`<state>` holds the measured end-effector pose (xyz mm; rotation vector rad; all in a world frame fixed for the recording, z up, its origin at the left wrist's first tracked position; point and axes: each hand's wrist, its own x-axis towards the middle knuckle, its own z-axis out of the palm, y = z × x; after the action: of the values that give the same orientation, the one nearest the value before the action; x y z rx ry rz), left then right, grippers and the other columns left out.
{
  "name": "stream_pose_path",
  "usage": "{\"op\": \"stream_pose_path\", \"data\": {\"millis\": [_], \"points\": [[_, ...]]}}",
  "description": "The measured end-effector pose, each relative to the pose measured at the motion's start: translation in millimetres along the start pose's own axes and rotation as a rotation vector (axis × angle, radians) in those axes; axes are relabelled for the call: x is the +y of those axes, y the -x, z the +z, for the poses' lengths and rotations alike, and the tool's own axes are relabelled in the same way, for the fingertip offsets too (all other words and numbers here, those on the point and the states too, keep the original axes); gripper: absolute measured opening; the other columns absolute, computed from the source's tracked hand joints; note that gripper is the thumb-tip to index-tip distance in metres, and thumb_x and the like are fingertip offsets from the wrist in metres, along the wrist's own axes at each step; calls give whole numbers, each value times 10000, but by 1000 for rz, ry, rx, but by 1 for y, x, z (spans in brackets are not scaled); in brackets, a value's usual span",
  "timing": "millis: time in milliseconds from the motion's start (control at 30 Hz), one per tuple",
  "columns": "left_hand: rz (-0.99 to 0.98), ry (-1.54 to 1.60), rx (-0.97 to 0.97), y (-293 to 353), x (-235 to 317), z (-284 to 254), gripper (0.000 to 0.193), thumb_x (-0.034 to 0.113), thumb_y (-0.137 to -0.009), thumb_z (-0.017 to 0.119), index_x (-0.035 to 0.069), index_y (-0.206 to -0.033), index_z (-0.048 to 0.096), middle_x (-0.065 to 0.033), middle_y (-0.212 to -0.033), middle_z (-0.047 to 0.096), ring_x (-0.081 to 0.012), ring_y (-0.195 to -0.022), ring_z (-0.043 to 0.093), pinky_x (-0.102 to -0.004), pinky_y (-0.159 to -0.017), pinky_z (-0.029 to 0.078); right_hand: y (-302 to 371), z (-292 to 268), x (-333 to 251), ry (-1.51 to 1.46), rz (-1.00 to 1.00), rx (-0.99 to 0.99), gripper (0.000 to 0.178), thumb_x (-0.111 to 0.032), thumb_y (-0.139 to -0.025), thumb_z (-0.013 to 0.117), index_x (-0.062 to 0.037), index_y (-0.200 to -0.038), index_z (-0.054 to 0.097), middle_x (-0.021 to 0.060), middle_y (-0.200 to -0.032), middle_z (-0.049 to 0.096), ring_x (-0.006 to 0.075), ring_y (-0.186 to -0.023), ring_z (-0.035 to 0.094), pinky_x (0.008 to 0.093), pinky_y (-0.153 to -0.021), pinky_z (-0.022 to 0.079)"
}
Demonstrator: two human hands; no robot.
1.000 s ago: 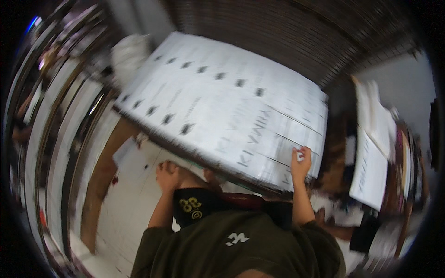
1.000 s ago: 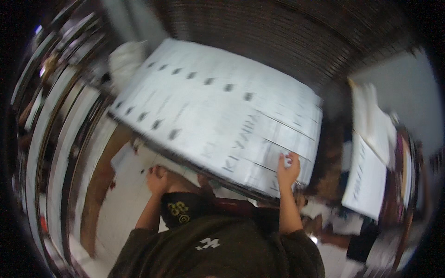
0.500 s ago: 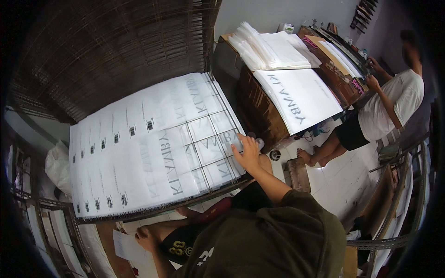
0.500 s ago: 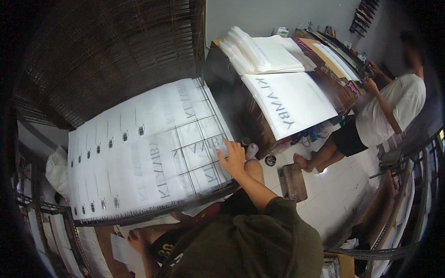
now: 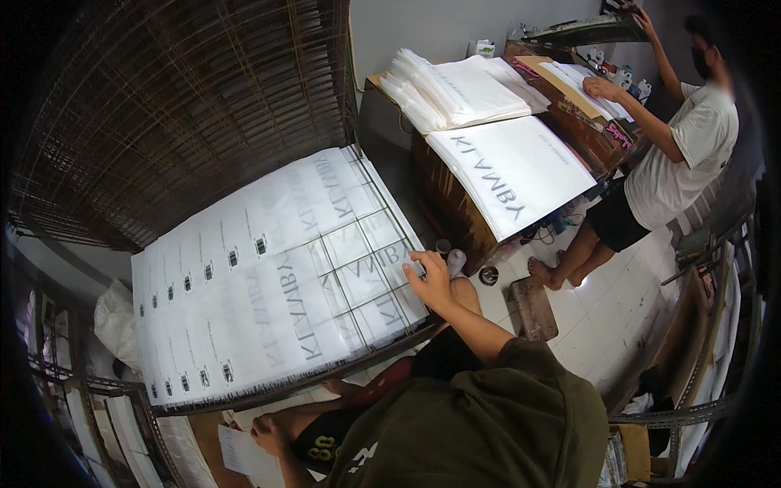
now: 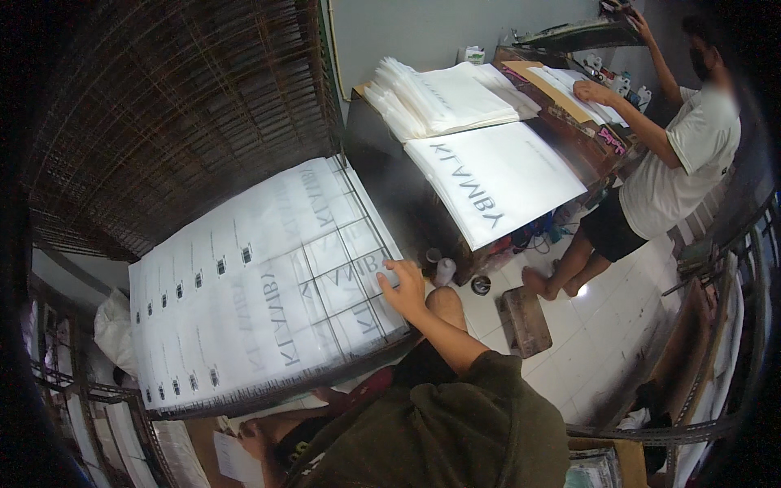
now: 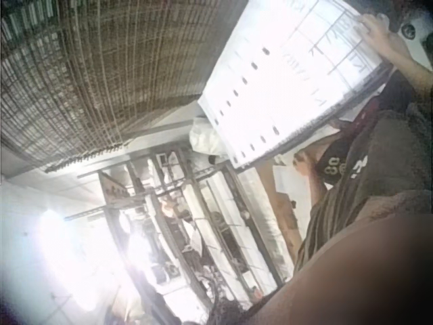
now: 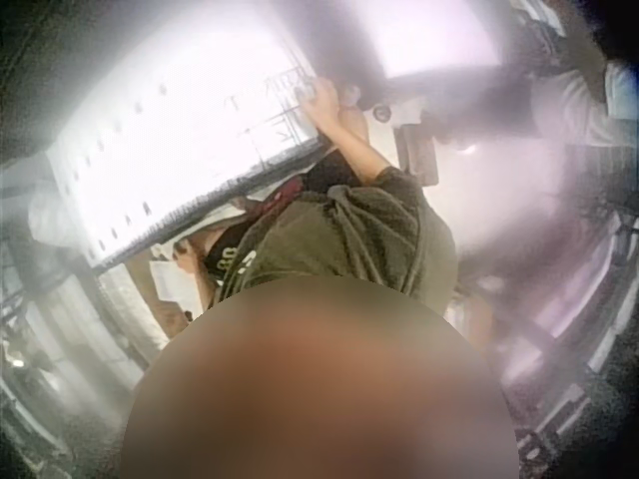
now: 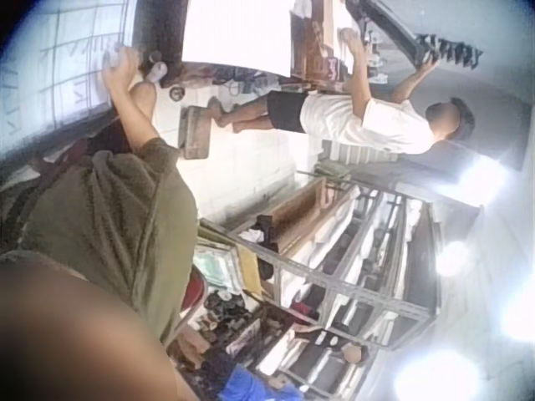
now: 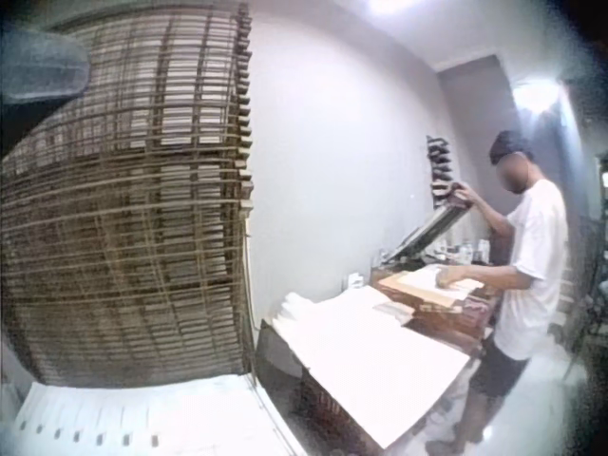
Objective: The person repeatedly picks up individual white papers from a nearby table and places them onto a large stack on a metal rack. They handle the papers one at a time, aligning them as they add them to the pile.
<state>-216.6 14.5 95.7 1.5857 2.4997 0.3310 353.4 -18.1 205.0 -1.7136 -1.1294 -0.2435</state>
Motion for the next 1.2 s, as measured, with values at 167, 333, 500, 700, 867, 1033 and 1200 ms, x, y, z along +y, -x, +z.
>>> {"op": "stream_pose_path", "data": {"millis": [167,333,500,700,867,1033,1200], "points": [[-35,5,-24,8,10,-15,590,457,-800,592,191,-1323,524,-172,-1345,459,-401,-1184,485,-531,-895,455,-53,-35,-34,-345,64,107,238,-56,-801,701,-35,-1025,627,52,-869,645,127,-699,589,251,-603,457],[-28,79,-11,11,2,-17,581,435,-788,600,196,-1313,531,-159,-1348,461,-400,-1190,481,-528,-909,448,-173,-104,-19,-829,226,627,463,-368,-985,461,-67,-1332,401,111,-1121,572,173,-928,582,317,-722,496],[32,146,-37,11,9,-21,584,447,-783,602,205,-1309,534,-165,-1349,462,-403,-1193,481,-527,-926,442,-236,-151,36,-1150,406,947,1016,-824,-788,366,-220,-1507,-20,188,-1502,215,361,-1338,341,561,-1008,380],[-33,128,-30,16,20,-26,592,466,-769,610,202,-1294,543,-172,-1343,469,-423,-1182,485,-530,-935,440,-244,-108,36,-1224,393,1036,1067,-860,-766,319,-232,-1499,-134,176,-1549,122,373,-1395,262,602,-1057,327],[-3,159,9,11,1,-16,607,426,-745,665,182,-1288,550,-172,-1327,481,-403,-1185,481,-508,-955,435,-231,-75,9,-1041,654,1244,1220,-767,-731,574,-157,-1487,-163,142,-1558,79,378,-1379,284,588,-1040,378],[-23,169,47,13,-8,-9,608,421,-750,661,168,-1291,544,-164,-1343,470,-387,-1239,437,-487,-1005,396,-234,-83,86,-655,622,1427,831,-61,-736,695,-92,-1427,233,235,-1362,444,352,-1158,529,533,-931,484],[-89,168,12,21,25,-30,557,393,-765,635,198,-1277,539,-125,-1375,446,-346,-1295,391,-506,-1025,372,-256,-96,-36,-629,91,852,448,96,-734,608,53,-1162,483,193,-1141,581,278,-957,625,389,-858,536]]}}
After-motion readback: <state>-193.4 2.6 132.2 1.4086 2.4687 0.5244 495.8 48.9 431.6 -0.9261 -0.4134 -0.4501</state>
